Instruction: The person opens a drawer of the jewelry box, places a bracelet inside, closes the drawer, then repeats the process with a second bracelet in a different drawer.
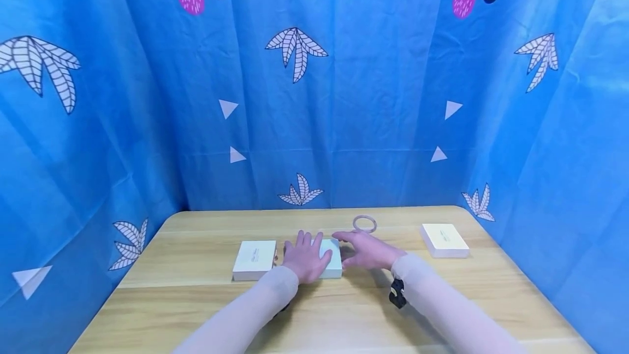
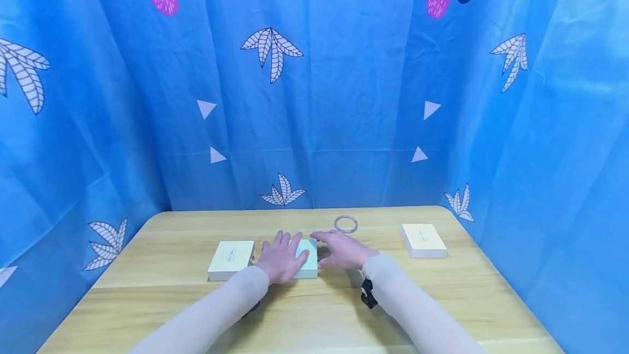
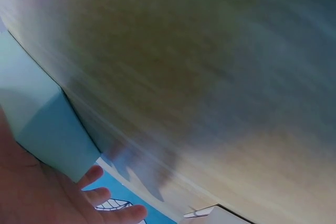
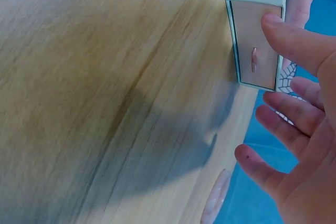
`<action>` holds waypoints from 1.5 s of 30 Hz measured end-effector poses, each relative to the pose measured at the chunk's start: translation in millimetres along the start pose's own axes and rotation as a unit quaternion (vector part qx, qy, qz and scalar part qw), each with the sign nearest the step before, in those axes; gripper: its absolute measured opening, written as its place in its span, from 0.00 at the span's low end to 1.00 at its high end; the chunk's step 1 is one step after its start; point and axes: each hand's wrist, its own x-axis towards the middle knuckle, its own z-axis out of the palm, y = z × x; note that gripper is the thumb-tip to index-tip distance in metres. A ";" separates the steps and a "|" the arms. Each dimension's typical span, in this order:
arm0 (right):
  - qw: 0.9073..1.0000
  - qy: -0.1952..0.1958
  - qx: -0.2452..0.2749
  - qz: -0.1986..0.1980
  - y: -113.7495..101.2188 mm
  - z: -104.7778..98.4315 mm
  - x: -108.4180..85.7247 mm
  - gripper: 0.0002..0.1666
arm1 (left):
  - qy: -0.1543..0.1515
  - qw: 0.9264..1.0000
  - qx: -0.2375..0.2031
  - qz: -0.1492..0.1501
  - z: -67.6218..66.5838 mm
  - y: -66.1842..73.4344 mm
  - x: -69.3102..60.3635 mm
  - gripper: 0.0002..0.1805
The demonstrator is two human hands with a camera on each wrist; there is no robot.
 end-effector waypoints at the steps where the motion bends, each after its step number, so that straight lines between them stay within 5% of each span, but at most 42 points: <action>1: 1.000 0.000 0.001 0.000 -0.1 0.7 -0.4 0.48 | -0.001 1.000 -0.002 0.000 -0.4 0.0 -1.1 0.41; 13: 1.000 0.011 0.001 -0.006 2.6 5.7 -4.4 0.48 | -0.012 1.000 -0.007 0.003 -5.8 2.3 -5.2 0.41; 27: 1.000 0.004 -0.004 -0.008 -0.3 -3.0 -7.0 0.45 | -0.027 1.000 0.008 0.010 -0.7 -2.5 10.1 0.43; 45: 1.000 -0.013 -0.001 -0.024 -12.1 -6.9 -3.7 0.48 | -0.034 0.999 -0.015 0.038 -17.7 -10.9 3.4 0.42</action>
